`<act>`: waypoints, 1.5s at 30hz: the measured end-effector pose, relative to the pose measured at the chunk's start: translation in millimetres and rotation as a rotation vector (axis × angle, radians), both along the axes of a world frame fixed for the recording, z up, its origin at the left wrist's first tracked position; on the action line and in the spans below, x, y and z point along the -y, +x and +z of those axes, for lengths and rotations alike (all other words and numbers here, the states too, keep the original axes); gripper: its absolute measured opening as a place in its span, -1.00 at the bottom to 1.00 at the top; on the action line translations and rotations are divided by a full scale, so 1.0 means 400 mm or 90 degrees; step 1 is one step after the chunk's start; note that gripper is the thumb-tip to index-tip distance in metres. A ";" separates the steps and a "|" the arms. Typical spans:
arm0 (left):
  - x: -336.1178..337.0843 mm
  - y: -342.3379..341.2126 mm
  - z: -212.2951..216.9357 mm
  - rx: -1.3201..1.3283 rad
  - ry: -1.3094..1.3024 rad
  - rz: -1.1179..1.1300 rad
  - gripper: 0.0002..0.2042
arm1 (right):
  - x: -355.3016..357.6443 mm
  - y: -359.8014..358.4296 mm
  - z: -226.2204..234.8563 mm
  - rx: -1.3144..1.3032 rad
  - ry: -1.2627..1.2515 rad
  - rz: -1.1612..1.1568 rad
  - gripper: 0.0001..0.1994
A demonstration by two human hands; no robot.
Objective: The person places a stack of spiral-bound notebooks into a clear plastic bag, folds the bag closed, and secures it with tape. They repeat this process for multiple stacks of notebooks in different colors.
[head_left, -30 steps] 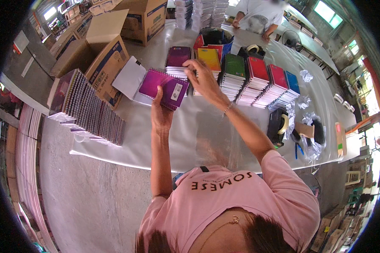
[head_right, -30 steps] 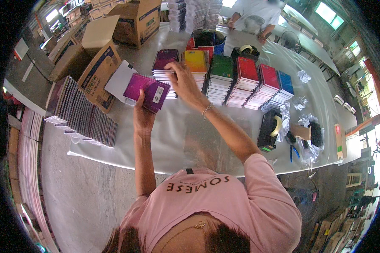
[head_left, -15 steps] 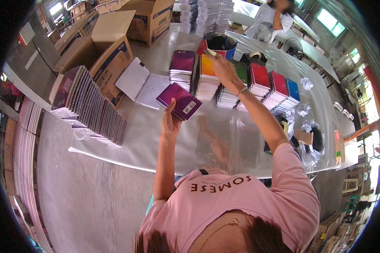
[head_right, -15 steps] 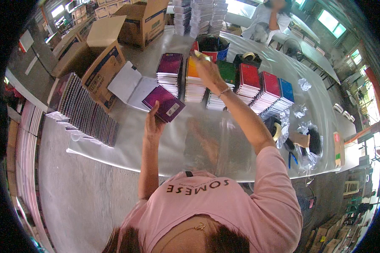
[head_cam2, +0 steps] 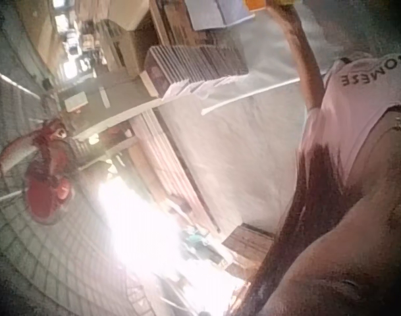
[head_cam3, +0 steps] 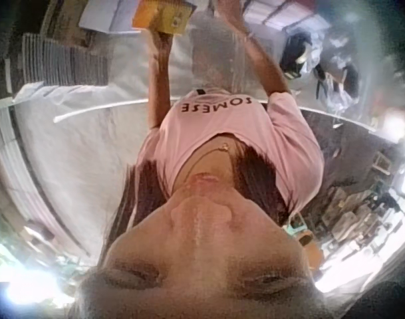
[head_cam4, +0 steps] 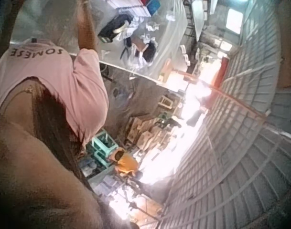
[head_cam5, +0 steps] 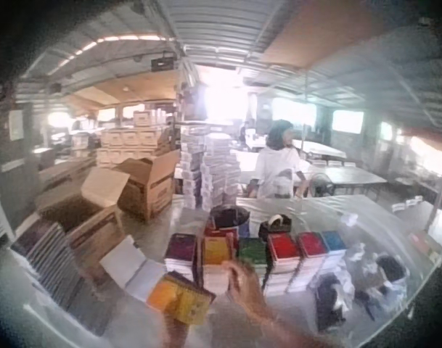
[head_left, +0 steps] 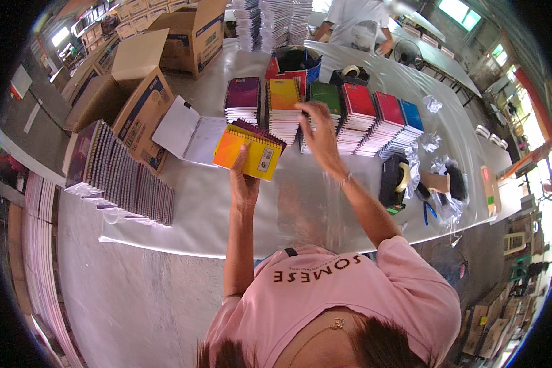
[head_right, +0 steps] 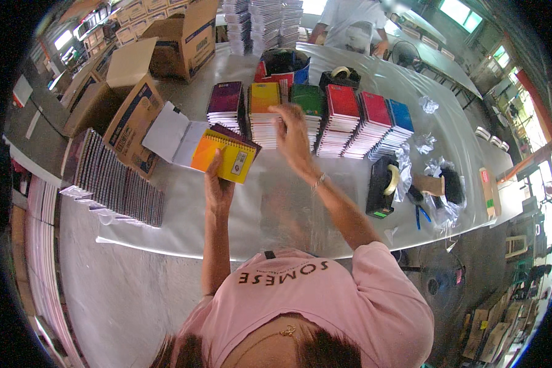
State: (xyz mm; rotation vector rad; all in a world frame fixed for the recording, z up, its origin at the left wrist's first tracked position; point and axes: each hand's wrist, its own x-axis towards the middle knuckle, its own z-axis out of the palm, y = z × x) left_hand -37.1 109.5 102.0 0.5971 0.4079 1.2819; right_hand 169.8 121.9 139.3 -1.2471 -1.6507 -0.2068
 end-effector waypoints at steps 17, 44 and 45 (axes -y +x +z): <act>0.008 0.060 -0.100 -0.103 -0.082 -0.049 -0.59 | -0.196 0.267 -0.022 0.036 -0.419 -0.388 -0.07; 0.169 0.252 -0.110 -0.018 -0.211 -0.234 -0.67 | 0.001 0.434 -0.016 0.265 -0.269 -0.128 -0.72; 0.175 0.262 -0.108 -0.021 -0.210 -0.228 -0.66 | -0.005 0.434 -0.019 0.295 -0.304 -0.131 -0.72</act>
